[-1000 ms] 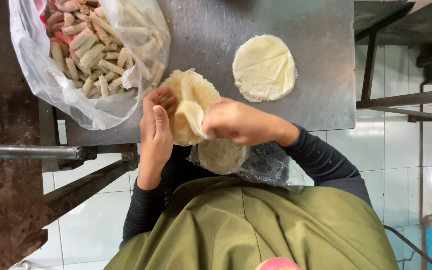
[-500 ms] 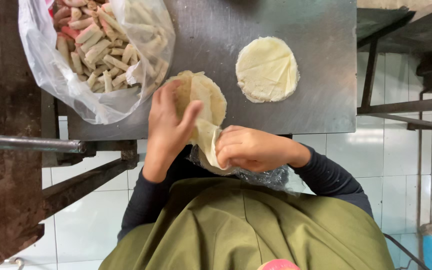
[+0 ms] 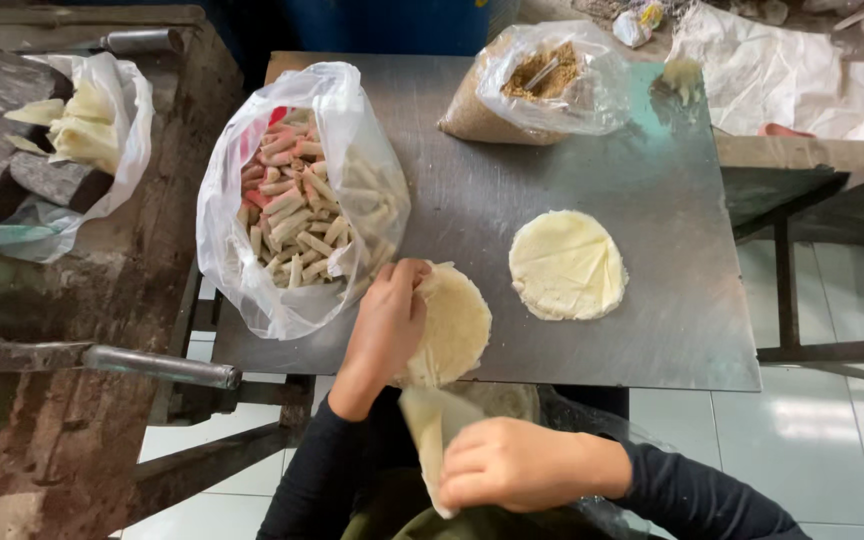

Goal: The person sits at a metal table and peels thin layers off round flat dough cakes by hand, stacking the separated pieces. They cut a flat cake with a knife, wrap pieces in plastic wrap, and handle a bag of pale stick-shaped food items on the table.

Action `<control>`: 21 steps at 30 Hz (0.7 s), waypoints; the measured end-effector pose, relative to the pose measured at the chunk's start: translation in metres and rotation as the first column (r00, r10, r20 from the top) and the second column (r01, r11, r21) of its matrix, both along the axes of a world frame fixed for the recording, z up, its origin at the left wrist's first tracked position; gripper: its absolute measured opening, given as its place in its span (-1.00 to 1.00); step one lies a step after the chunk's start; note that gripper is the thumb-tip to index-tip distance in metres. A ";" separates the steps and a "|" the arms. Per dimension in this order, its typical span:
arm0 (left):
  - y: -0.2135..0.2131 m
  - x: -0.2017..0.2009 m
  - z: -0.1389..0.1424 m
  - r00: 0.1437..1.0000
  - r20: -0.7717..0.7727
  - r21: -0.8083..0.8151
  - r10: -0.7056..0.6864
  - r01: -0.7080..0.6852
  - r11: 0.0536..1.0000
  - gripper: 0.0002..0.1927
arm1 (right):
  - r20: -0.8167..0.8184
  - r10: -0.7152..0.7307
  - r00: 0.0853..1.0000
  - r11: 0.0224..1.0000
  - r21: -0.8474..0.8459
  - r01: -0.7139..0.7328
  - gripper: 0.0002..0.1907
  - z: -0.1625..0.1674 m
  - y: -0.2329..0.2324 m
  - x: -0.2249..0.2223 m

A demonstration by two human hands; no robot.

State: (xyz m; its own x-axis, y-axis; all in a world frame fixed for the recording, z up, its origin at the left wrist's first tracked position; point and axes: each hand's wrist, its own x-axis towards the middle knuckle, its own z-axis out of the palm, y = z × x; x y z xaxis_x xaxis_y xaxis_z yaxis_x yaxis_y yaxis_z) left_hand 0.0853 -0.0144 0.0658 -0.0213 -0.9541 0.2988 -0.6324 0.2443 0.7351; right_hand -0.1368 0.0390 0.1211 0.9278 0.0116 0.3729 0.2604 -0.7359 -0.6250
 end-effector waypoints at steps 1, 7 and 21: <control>-0.004 0.004 0.002 1.000 -0.019 -0.020 -0.005 0.004 1.000 -0.63 | -0.022 0.055 0.998 0.994 0.095 -0.053 -0.79 0.001 -0.001 -0.004; 0.017 0.008 0.024 0.997 0.065 -0.034 -0.030 0.033 0.999 -0.42 | -0.106 -0.178 0.978 0.793 0.573 0.206 -0.81 0.011 0.002 -0.034; -0.004 -0.063 0.076 0.409 -0.703 -0.066 -0.582 0.778 0.625 -0.17 | -0.181 -0.733 0.656 0.366 0.708 0.604 -0.92 0.061 -0.050 -0.088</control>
State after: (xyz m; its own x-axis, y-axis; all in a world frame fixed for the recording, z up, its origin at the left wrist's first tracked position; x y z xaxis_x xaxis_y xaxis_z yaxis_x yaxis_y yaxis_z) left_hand 0.0223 -0.0180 0.1417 -0.6079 -0.7395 0.2892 0.2829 0.1386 0.9491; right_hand -0.2244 -0.0111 0.1819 0.4470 -0.8894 0.0953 0.0090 -0.1021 -0.9947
